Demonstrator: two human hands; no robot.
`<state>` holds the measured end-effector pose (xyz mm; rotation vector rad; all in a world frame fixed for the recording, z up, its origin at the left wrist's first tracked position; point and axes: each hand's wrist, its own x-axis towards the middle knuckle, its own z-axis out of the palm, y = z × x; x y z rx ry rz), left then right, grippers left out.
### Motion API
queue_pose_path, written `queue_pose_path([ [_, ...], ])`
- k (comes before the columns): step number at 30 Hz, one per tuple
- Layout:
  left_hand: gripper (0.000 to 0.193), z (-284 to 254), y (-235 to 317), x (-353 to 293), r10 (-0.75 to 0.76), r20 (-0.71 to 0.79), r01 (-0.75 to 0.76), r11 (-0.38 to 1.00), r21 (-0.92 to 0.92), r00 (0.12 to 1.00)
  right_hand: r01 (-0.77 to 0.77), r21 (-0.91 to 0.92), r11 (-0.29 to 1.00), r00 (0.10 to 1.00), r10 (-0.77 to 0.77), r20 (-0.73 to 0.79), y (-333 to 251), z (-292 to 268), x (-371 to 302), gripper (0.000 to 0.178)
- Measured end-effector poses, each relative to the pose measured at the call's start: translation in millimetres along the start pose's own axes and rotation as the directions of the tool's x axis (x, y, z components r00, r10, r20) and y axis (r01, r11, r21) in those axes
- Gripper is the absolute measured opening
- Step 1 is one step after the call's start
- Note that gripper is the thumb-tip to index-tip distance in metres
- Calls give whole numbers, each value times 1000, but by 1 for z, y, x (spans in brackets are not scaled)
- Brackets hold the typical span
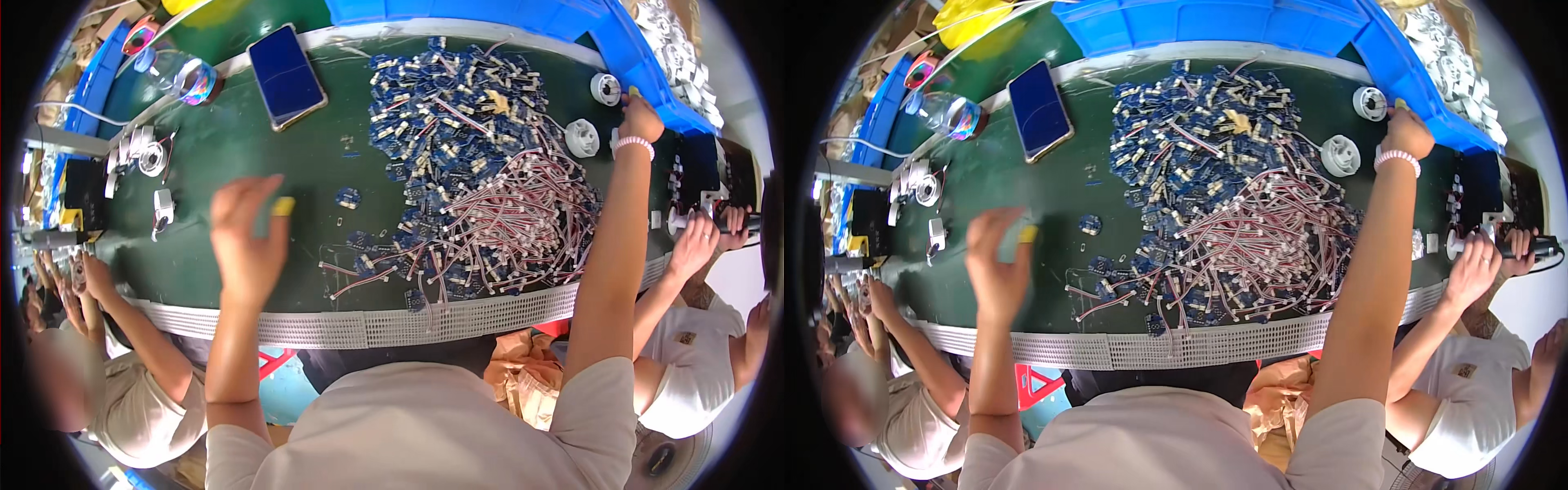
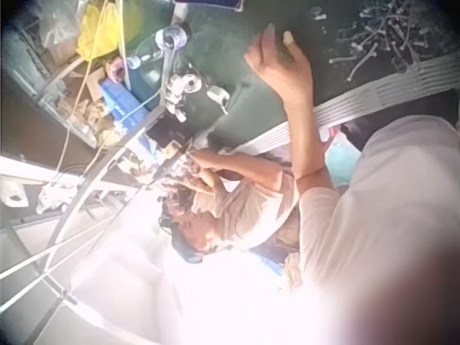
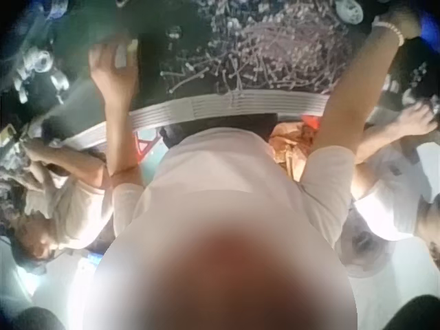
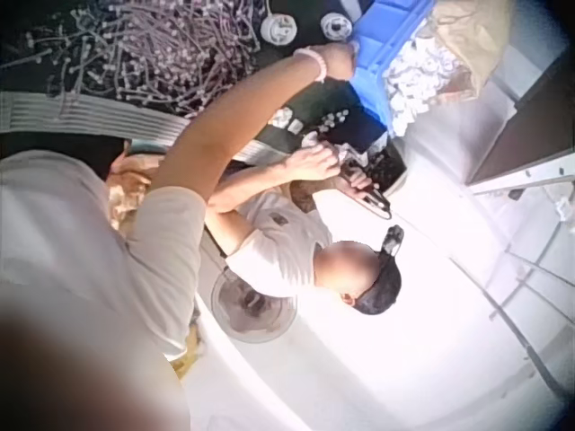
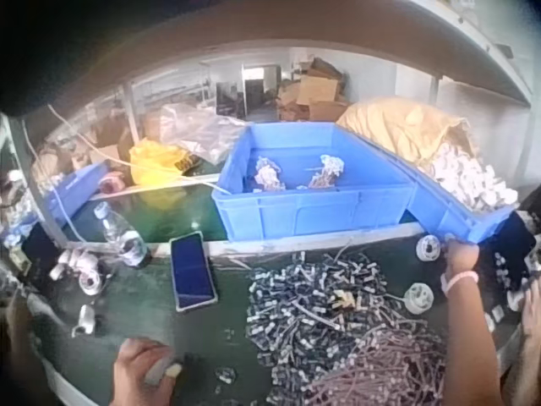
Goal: Assembling small electronic components and wiring harnesses at a factory workbench.
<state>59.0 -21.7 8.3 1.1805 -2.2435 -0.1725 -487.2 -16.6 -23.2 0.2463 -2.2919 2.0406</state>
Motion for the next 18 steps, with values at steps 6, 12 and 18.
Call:
queue_pose_path([
  [6,36,24,32,27,97,275,-36,976,-217,957,14,350,937,934,-137,331,-40,-26,-29,20],
  [12,18,27,24,14,15,393,137,925,-354,919,157,341,927,707,-347,617,-86,-75,-127,28],
  [18,31,14,43,-1,-101,378,359,605,-711,920,369,373,851,559,-524,643,-95,-81,-209,15],
])
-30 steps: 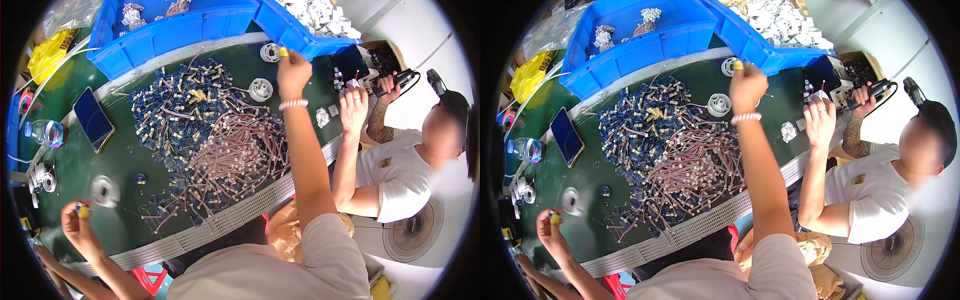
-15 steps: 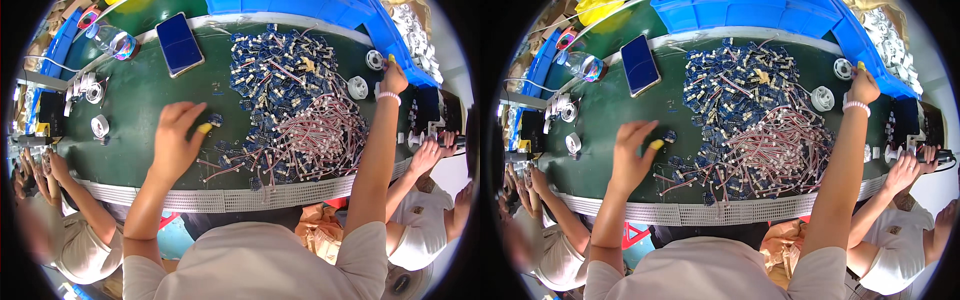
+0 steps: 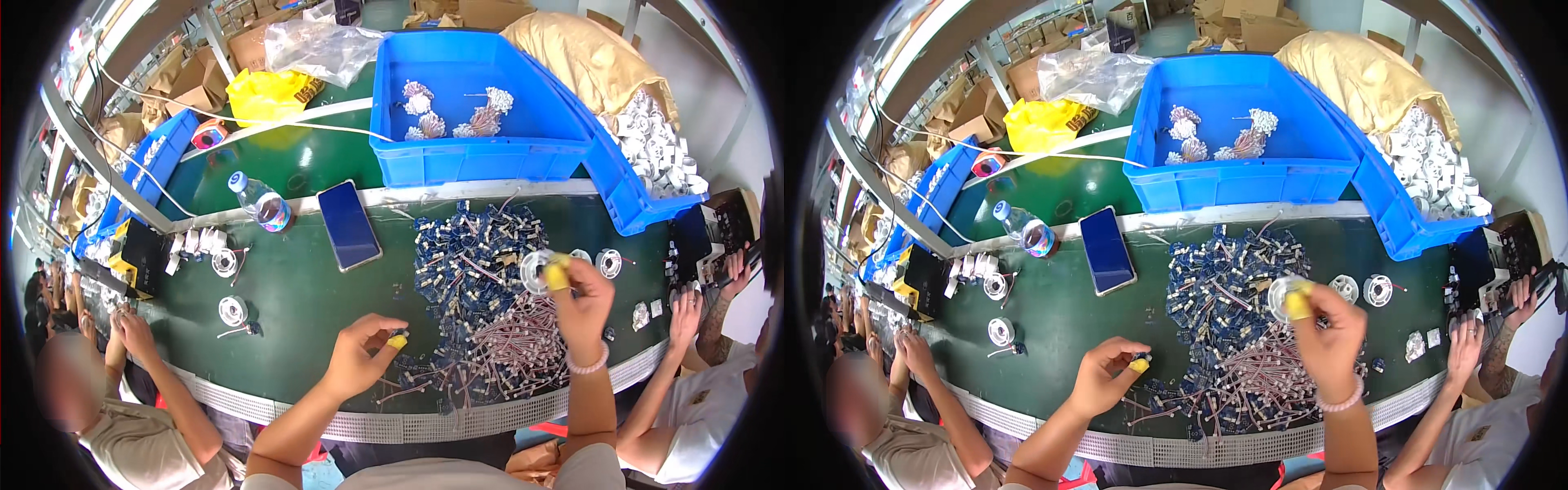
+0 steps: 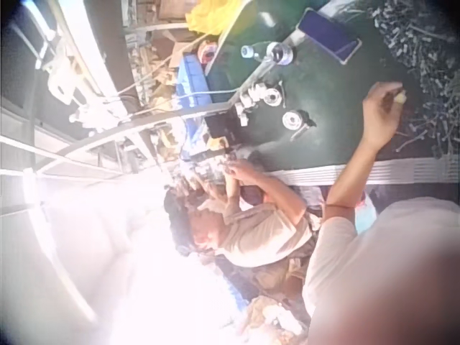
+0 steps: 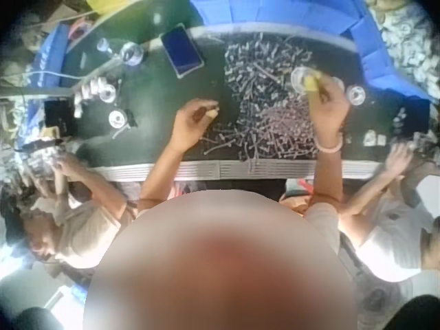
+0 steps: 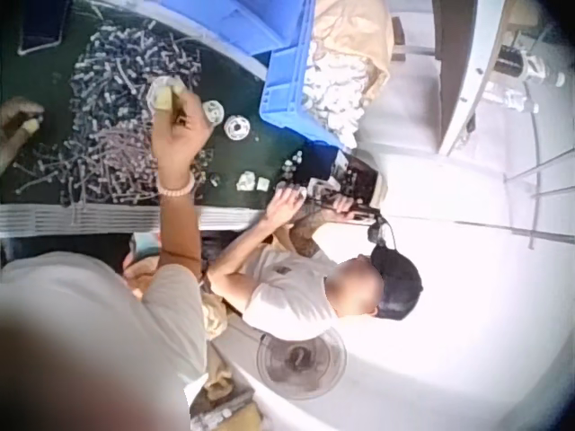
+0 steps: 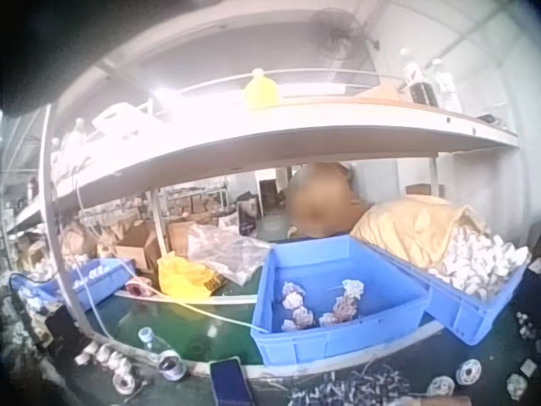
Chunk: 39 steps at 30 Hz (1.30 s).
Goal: Assembling small electronic components and wiring harnesses at a factory workbench.
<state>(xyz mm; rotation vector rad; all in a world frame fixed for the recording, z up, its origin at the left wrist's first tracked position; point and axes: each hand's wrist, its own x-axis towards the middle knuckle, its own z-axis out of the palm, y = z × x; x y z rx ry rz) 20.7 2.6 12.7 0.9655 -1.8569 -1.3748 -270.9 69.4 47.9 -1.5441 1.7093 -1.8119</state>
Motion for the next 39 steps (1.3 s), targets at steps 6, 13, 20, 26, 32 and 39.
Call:
queue_pose_path([
  [6,23,18,0,14,-126,-97,59,854,-516,987,12,297,955,898,-140,416,-1,67,-6,16],
  [13,21,12,-18,13,-105,-197,-19,841,-540,975,-253,238,938,865,109,489,10,102,-41,18],
  [20,24,12,-19,6,-66,-100,4,855,-518,993,52,87,995,877,-87,473,10,109,-50,17],
  [26,23,12,-20,8,-21,-80,-16,900,-437,997,167,-47,985,859,-122,497,1,110,-48,18],
  [32,22,18,-11,7,13,-126,-41,974,-222,992,150,-122,981,891,-80,447,-3,112,-55,16],
  [39,21,37,-6,3,202,-374,-149,975,167,905,-77,110,991,946,38,322,-8,119,-79,18],
])
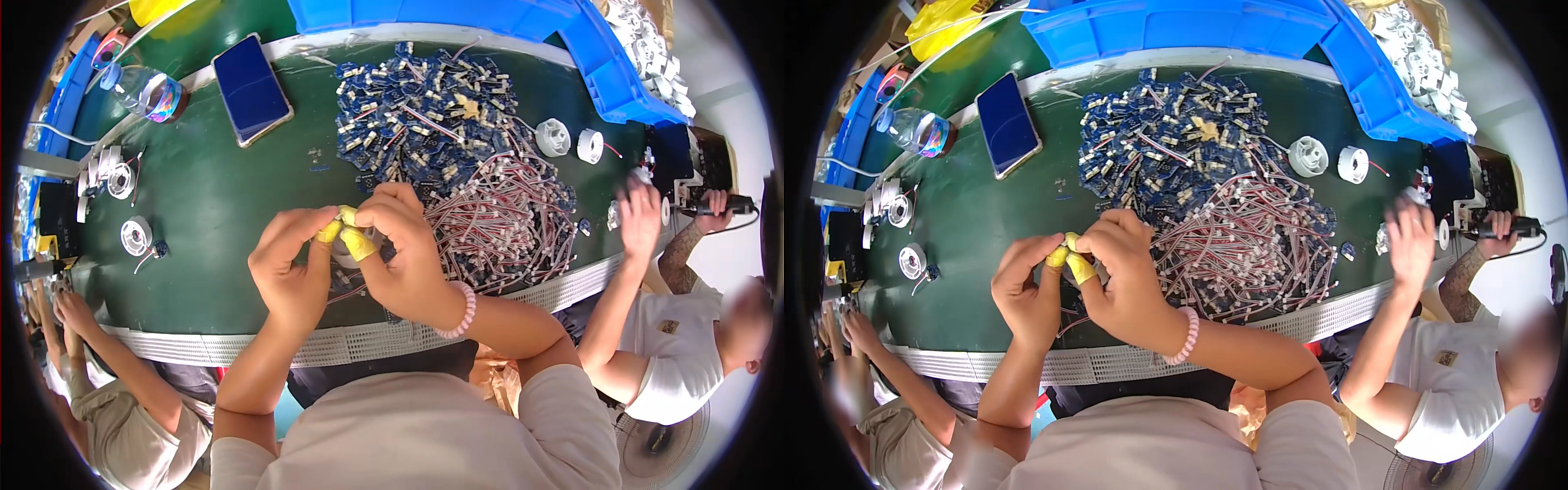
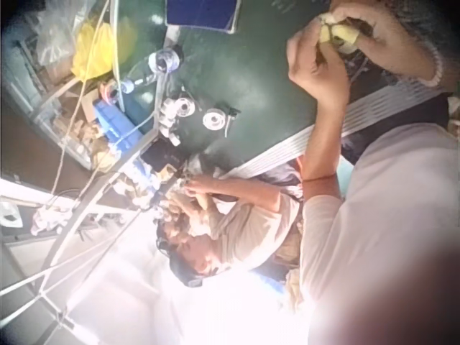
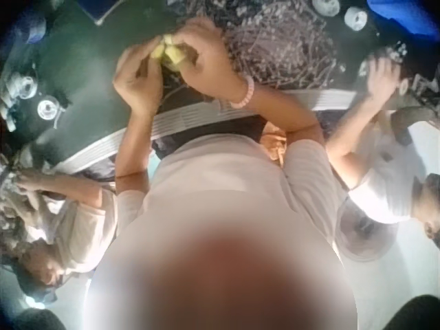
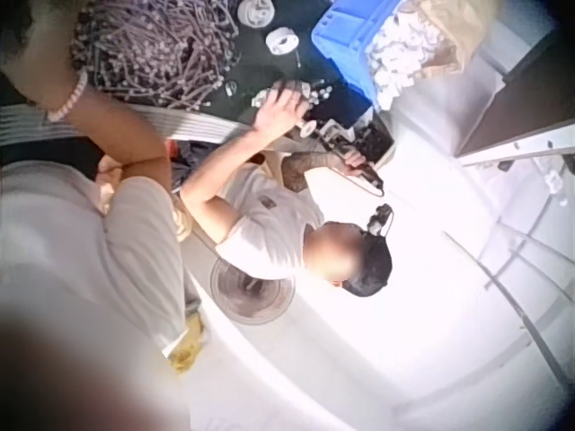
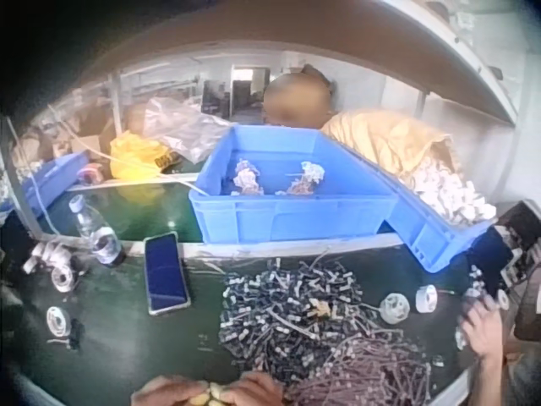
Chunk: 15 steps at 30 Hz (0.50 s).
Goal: Assembling small electronic components and wiring harnesses at a factory workbench.
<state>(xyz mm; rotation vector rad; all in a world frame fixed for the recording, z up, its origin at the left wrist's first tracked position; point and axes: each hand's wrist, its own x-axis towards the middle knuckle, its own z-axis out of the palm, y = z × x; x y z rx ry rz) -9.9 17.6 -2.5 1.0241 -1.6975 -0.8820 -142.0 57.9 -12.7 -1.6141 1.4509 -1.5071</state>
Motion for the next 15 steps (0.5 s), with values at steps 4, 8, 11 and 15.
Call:
queue_pose_path([
  [4,22,2,0,0,34,58,-35,999,19,998,59,-41,997,998,-58,20,1,-12,-4,25],
  [8,20,2,-3,3,34,73,-35,999,11,997,104,-452,886,995,-98,37,-8,-72,10,26],
  [11,20,-5,-13,4,-96,56,102,989,-109,994,-12,-760,650,987,-115,-114,-2,-122,6,26],
  [15,19,-3,-21,5,-153,108,175,955,-238,982,26,-764,645,999,-42,-1,6,-124,4,16],
])
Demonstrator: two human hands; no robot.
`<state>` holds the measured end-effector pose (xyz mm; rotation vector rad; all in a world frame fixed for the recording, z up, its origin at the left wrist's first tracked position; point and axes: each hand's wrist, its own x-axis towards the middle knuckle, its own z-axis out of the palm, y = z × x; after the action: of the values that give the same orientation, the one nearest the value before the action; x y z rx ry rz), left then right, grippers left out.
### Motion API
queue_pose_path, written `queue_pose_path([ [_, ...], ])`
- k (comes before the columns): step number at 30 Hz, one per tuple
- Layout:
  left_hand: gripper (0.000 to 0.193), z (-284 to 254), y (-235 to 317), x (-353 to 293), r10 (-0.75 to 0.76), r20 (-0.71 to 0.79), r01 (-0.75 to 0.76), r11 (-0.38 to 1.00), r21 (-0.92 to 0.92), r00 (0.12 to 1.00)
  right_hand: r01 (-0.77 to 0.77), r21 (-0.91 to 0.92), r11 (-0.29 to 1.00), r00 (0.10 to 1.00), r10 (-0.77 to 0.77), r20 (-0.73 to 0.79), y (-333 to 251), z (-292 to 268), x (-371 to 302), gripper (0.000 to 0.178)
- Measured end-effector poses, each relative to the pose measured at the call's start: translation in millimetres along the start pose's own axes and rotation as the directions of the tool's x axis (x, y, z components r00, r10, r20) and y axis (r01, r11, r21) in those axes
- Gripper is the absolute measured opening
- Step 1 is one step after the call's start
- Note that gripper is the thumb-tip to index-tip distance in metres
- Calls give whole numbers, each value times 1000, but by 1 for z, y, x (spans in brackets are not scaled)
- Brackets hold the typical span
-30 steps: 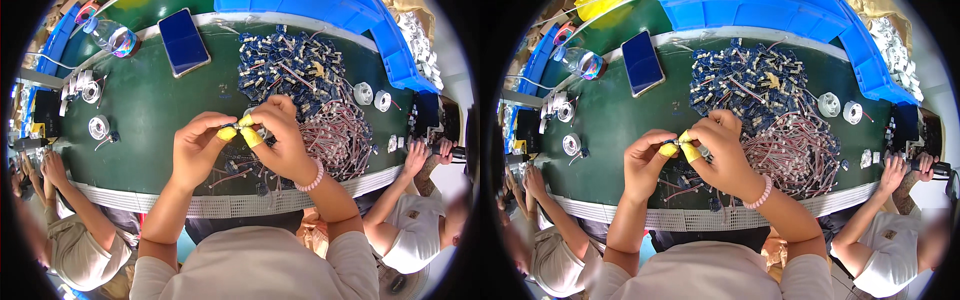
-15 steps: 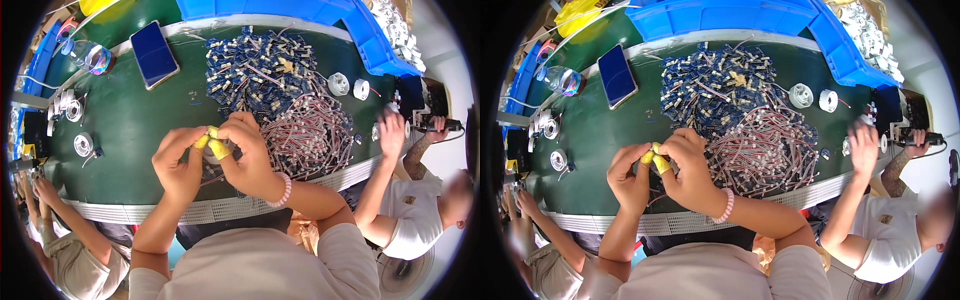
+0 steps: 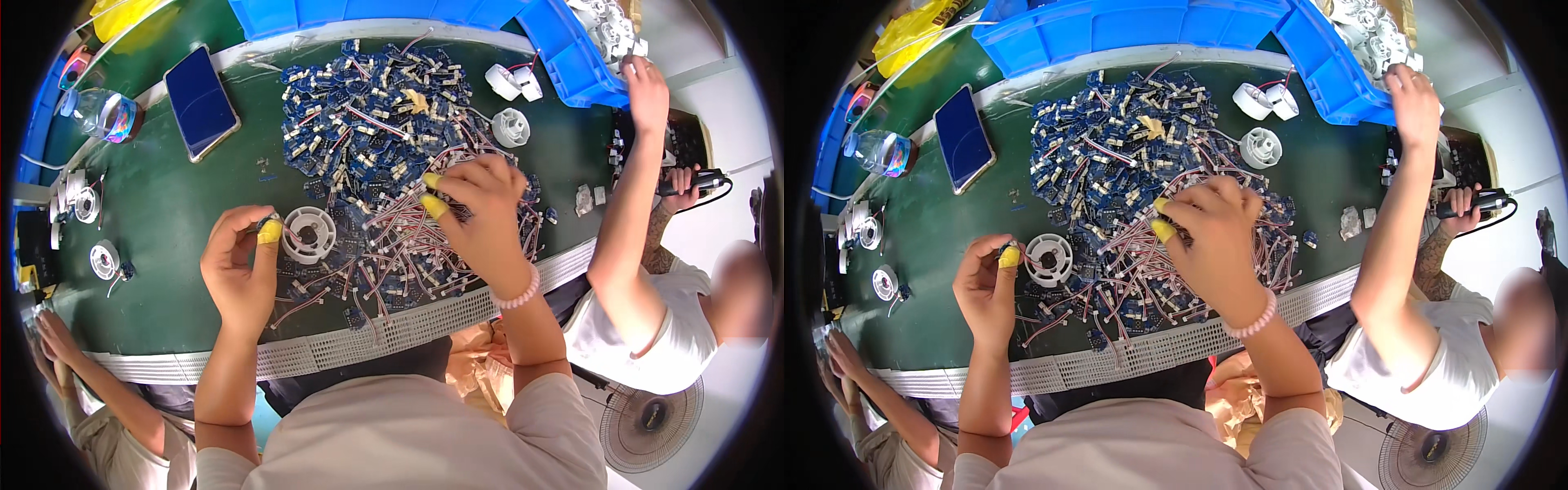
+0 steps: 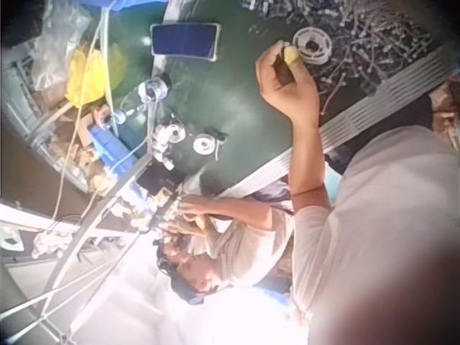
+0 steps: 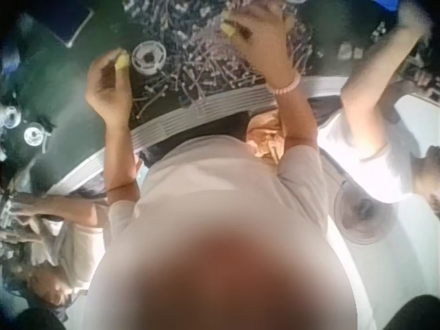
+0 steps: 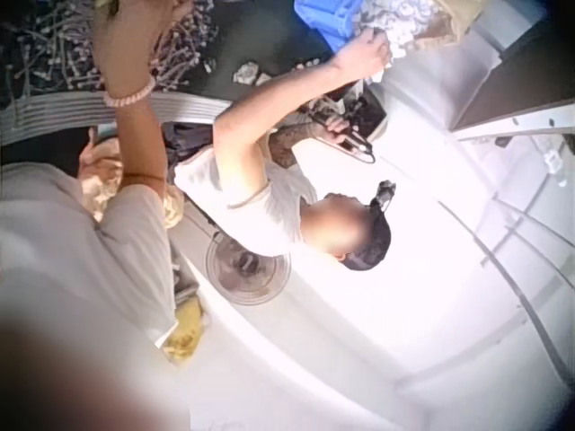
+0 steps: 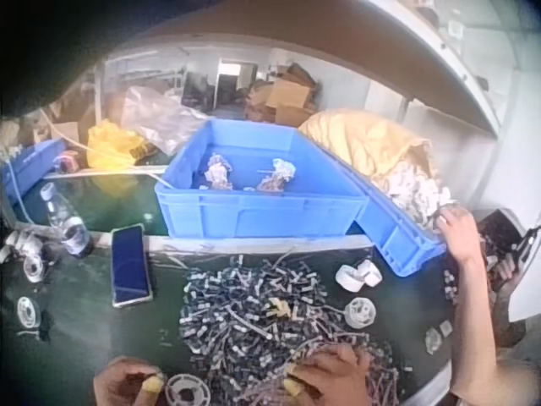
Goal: Assembling small electronic components and wiring harnesses at a factory workbench.
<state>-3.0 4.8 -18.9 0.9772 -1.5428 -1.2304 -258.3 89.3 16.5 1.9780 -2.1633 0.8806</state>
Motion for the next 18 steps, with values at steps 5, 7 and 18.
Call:
queue_pose_path([
  [5,18,-5,0,1,-121,4,120,981,-155,993,-2,143,990,999,-5,44,2,14,12,15],
  [7,20,-9,2,2,-130,70,143,962,-233,989,-49,348,936,998,35,47,-4,18,15,19],
  [18,28,-9,4,5,-126,213,204,893,-402,969,-274,831,483,931,-81,355,-62,67,34,17],
])
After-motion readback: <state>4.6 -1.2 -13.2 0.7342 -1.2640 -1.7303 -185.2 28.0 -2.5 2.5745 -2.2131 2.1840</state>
